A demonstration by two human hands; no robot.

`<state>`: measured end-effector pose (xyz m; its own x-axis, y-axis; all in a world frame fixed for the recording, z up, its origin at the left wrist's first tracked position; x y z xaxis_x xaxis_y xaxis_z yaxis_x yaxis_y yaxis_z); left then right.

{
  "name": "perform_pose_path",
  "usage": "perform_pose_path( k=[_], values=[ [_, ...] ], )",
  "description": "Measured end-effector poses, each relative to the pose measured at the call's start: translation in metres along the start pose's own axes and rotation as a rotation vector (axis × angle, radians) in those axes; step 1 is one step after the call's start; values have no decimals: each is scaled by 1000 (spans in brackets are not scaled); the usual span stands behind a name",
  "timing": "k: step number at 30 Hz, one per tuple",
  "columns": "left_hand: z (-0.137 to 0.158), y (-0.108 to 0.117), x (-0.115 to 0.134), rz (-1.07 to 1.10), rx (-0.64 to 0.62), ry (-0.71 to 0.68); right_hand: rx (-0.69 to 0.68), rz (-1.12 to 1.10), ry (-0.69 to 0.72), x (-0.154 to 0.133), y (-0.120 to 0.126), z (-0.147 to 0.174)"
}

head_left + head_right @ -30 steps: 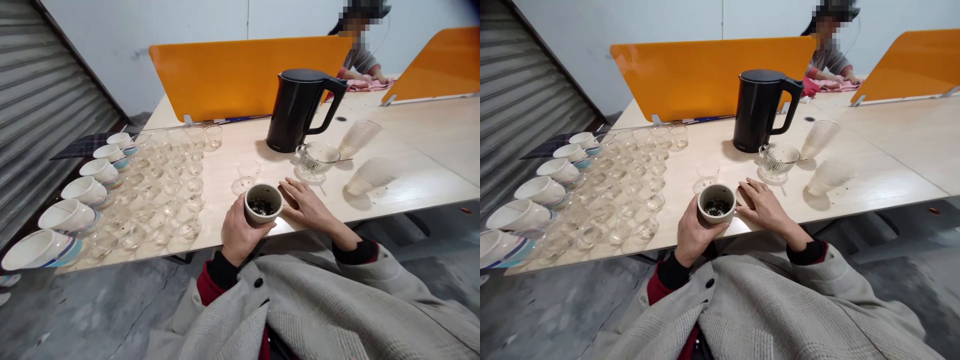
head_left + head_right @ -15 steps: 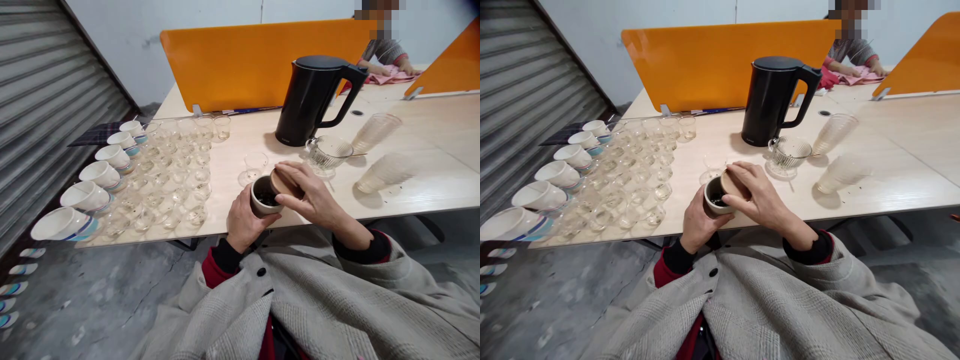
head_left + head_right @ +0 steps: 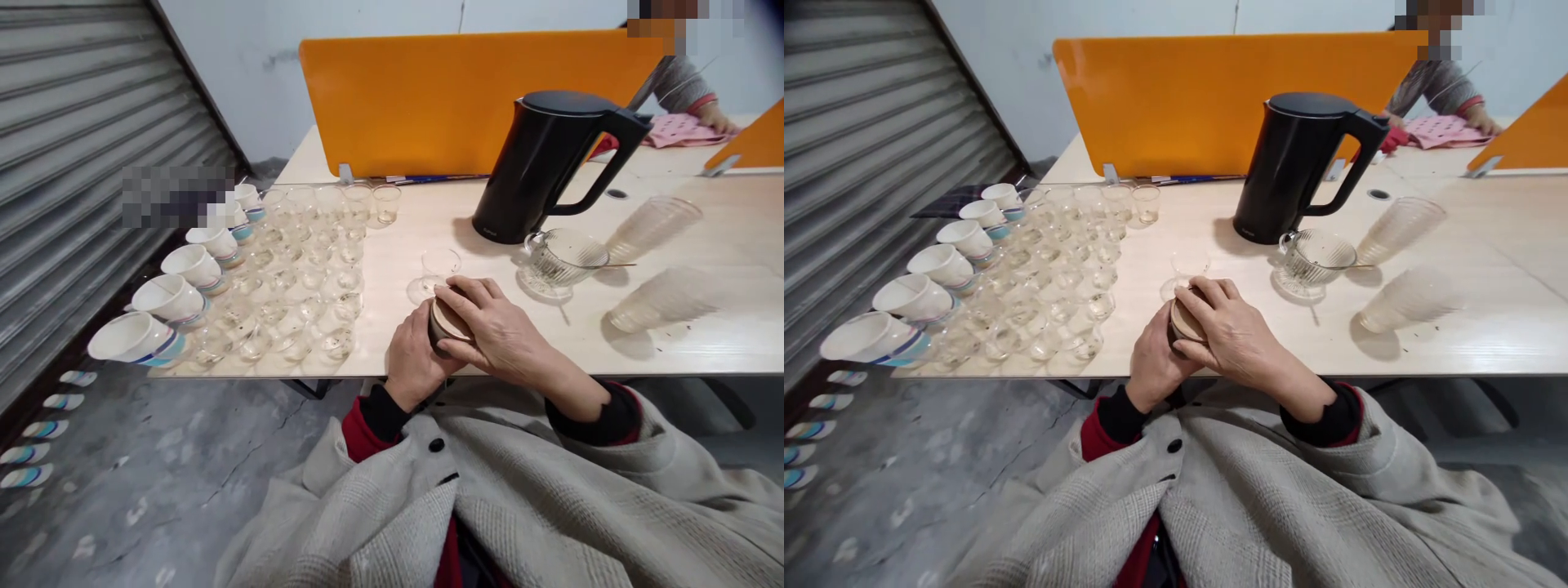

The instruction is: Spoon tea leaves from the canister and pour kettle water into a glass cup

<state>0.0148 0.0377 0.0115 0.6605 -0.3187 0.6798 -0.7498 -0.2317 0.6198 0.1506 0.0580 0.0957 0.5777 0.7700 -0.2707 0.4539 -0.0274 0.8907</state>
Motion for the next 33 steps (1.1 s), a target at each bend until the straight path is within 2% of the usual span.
perform_pose_path(
  k=[8,13,15,18,21,23,25,27,30,33],
  values=[
    [0,0,-2,-6,-1,-13,-21,-22,4,2,-5,1],
    [0,1,-3,5,10,-47,113,-71,21,16,0,11],
    [1,1,-3,23,-3,-66,189,-80,20,24,16,17],
    [1,2,-3,16,-28,-86,328,-3,-15,35,57,18],
    [1,3,-2,2,-32,-102,439,113,-31,51,95,-3],
    [1,4,-1,9,-24,-105,466,150,-33,71,105,-29],
    [2,3,-2,14,-22,-94,448,137,-81,99,100,-62],
    [2,2,-3,18,-31,-74,431,117,-108,128,83,-95],
    [2,1,-4,50,-42,-44,331,82,-157,164,45,-137],
    [2,1,-4,83,-48,-28,244,64,-168,188,9,-162]
  ],
)
Point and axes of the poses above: each hand's wrist, its own z-axis away from the middle knuckle, its own y-axis out of the back of the hand, x = y × z, the point moved 5 cm from there along -z, towards the middle knuckle, and after that the axes turned 6 degrees about -z, right-handed, at the moved point
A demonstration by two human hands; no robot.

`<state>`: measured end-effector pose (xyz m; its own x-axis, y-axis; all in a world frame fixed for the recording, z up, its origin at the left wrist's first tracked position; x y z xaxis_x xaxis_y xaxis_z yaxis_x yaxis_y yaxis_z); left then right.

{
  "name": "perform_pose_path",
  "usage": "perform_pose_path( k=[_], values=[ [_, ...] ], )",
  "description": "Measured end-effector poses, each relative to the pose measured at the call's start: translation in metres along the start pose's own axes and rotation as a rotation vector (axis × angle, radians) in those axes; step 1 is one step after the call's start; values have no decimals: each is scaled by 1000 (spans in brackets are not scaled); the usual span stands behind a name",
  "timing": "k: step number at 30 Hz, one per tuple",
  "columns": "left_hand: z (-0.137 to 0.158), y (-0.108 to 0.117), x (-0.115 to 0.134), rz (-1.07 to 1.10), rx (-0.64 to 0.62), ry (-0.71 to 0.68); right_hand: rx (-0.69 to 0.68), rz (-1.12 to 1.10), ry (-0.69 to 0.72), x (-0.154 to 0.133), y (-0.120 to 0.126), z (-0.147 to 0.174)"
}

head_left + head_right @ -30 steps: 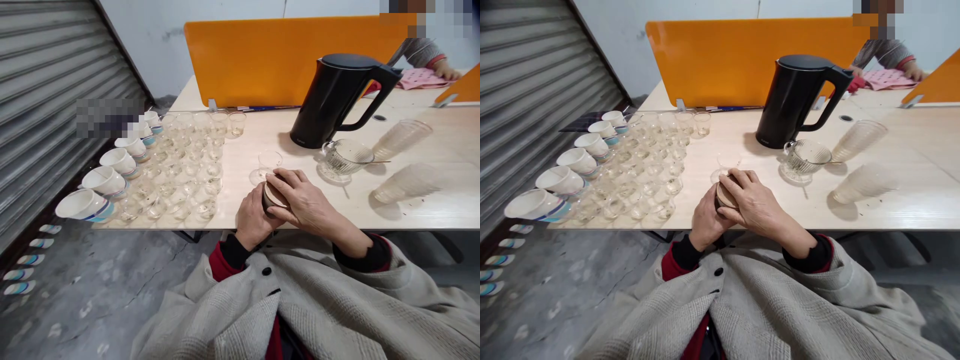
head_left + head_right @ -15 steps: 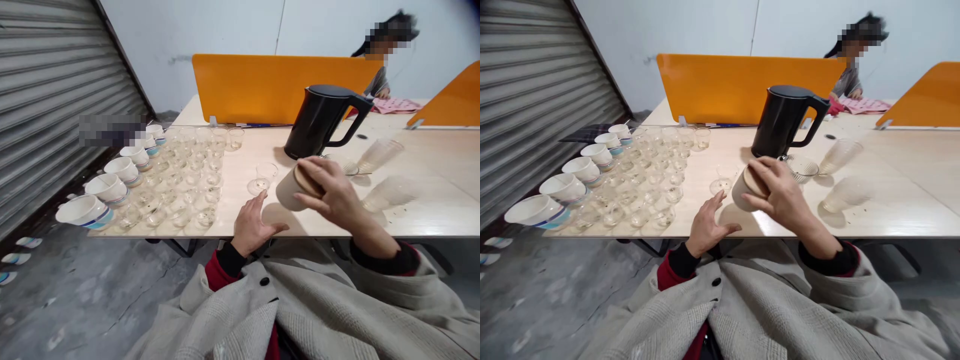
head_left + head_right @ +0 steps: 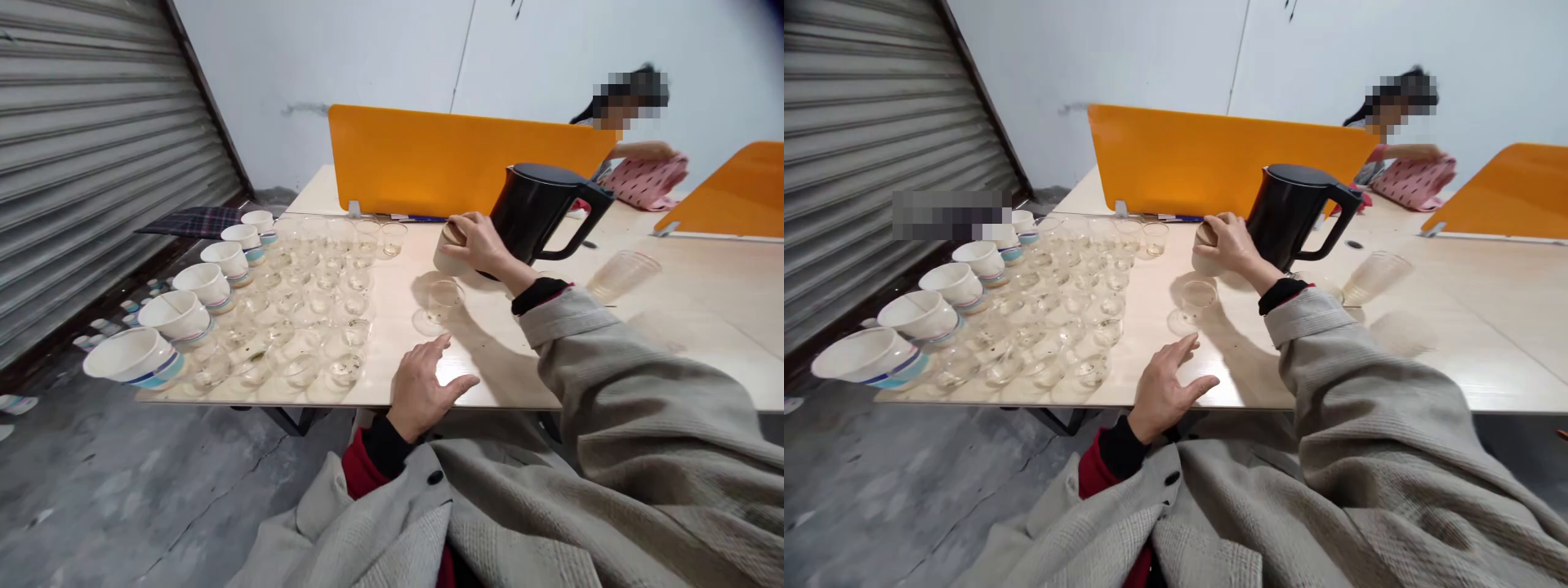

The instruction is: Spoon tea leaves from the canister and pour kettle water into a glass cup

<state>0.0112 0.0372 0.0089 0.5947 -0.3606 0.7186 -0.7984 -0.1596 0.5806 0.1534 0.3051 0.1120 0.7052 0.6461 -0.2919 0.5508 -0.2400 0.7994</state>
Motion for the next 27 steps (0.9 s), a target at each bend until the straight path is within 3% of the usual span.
perform_pose_path(
  k=[3,7,12,18,24,27],
  values=[
    [0,0,0,-2,-4,3,-74,1,-29,15,-28,-8],
    [-1,1,1,-16,-9,1,-138,-45,-50,34,-47,-14],
    [-2,2,3,-35,-22,10,-190,-113,-25,44,-54,-20],
    [-2,1,3,-48,-23,27,-274,-238,46,37,-56,-28],
    [-2,1,0,-28,-10,26,-295,-268,-17,24,-44,-21],
    [-1,0,-1,-22,-7,27,-107,-204,-23,14,-7,-4]
  ],
)
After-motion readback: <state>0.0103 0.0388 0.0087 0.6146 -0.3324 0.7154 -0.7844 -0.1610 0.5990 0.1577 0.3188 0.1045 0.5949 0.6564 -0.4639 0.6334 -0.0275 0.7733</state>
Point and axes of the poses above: each hand's wrist, its own z-axis away from the middle knuckle, its own y-axis out of the back of the hand, x = y × z, the point moved 5 cm from there along -z, towards the middle knuckle, and after that the axes turned 6 degrees about -z, right-handed, at the moved point
